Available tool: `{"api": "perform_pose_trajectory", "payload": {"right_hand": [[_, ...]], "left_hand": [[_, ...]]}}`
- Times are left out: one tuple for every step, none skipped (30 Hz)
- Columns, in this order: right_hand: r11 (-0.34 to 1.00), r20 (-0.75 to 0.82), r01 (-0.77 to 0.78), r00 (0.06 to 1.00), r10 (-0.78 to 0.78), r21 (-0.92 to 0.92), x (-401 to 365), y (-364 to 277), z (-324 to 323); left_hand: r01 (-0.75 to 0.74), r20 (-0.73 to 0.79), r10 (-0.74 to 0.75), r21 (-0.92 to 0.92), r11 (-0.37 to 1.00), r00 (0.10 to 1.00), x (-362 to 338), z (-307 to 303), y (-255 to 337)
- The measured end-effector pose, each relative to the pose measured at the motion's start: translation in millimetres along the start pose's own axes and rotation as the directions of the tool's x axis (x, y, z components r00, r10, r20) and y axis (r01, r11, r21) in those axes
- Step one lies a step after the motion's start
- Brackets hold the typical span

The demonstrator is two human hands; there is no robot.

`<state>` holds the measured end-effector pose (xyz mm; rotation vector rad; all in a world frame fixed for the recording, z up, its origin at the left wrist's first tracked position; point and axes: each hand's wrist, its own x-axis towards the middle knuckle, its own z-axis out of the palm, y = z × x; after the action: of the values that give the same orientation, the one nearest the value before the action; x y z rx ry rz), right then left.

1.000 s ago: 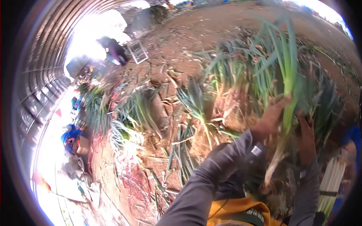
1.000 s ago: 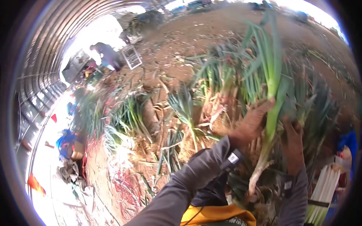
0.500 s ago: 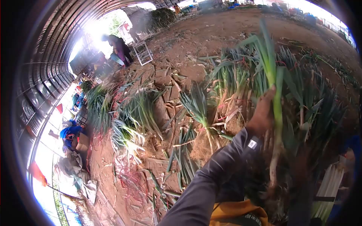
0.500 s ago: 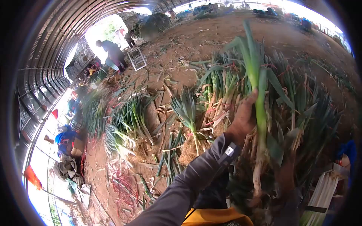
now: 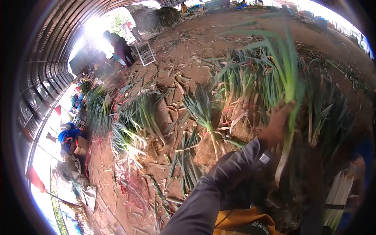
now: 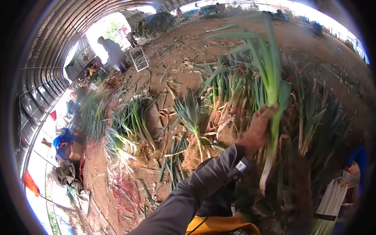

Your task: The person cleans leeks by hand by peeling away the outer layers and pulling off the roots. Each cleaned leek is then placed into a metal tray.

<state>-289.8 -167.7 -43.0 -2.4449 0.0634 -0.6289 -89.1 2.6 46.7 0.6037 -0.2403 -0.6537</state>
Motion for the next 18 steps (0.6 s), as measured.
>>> {"api": "perform_pose_trajectory", "payload": {"right_hand": [[0.839,0.027,-0.348,0.928,0.371,0.417,33.2,-36.7,-10.0],[0.835,-0.069,-0.258,0.941,0.331,0.486,63.2,-73.6,-13.9],[0.825,-0.171,-0.156,0.942,0.290,0.543,83.4,-94.7,-14.7],[0.829,-0.179,-0.146,0.942,0.282,0.541,94.8,-91.9,-13.9],[0.816,-0.149,-0.140,0.953,0.265,0.561,103.4,-86.9,-11.8],[0.801,-0.119,-0.132,0.962,0.246,0.585,111.4,-84.6,-8.2],[0.823,-0.167,-0.104,0.958,0.234,0.558,113.0,-84.8,-3.9],[0.822,-0.159,-0.108,0.959,0.233,0.559,117.3,-82.3,-2.2],[0.777,-0.108,-0.142,0.959,0.261,0.613,118.9,-77.0,-2.7],[0.725,-0.061,-0.173,0.957,0.285,0.666,118.7,-72.6,-2.7],[0.720,-0.060,-0.174,0.956,0.287,0.672,118.9,-71.1,-2.6],[0.726,-0.059,-0.171,0.958,0.280,0.666,120.9,-71.0,-3.3],[0.732,-0.058,-0.170,0.960,0.275,0.659,121.3,-72.3,-4.4],[0.729,-0.054,-0.174,0.959,0.277,0.662,115.5,-87.3,-3.0],[0.743,-0.117,-0.149,0.949,0.293,0.653,105.4,-111.8,-0.2],[0.760,-0.179,-0.134,0.932,0.315,0.636,91.5,-122.5,0.5],[0.654,-0.103,-0.198,0.914,0.392,0.730,72.5,-71.9,10.5],[0.907,-0.206,-0.140,0.949,0.237,0.398,57.5,-42.6,12.9]], "left_hand": [[0.094,-0.001,-0.094,0.035,0.995,0.996,-7.9,4.6,-1.3],[0.098,-0.006,-0.098,0.035,0.995,0.995,-13.4,8.4,-4.9],[0.107,0.087,-0.108,0.010,0.994,0.990,-18.6,12.7,-7.4],[0.113,0.190,-0.108,-0.015,0.993,0.976,-17.7,16.1,-9.8],[0.067,0.206,-0.065,-0.006,0.998,0.976,-10.2,17.9,-16.2],[0.061,0.212,-0.059,-0.005,0.998,0.975,-5.1,14.4,-18.0],[0.073,0.231,-0.063,-0.039,0.997,0.971,-1.7,9.5,-20.5],[0.091,0.243,-0.070,-0.076,0.993,0.967,-4.2,9.4,-18.4],[0.046,0.311,-0.029,-0.049,0.998,0.950,-7.3,6.8,-16.7],[0.055,0.304,-0.037,-0.048,0.997,0.952,-9.5,6.4,-15.1],[0.062,0.300,-0.047,-0.042,0.997,0.953,-10.6,8.8,-8.5],[0.065,0.298,-0.052,-0.035,0.997,0.953,-11.6,11.9,-0.6],[0.025,0.257,-0.010,-0.056,0.998,0.966,-15.6,17.2,3.1],[0.026,0.252,-0.011,-0.055,0.998,0.968,-11.1,12.7,5.5],[0.026,0.110,-0.028,0.017,1.000,0.994,1.7,4.1,7.9],[0.047,-0.034,-0.044,0.080,0.996,0.998,15.2,-7.4,6.7],[-0.399,0.252,0.314,0.672,0.623,0.915,28.9,-41.0,8.1],[-0.655,0.661,0.322,0.742,-0.144,0.678,34.9,-69.7,10.2]]}}
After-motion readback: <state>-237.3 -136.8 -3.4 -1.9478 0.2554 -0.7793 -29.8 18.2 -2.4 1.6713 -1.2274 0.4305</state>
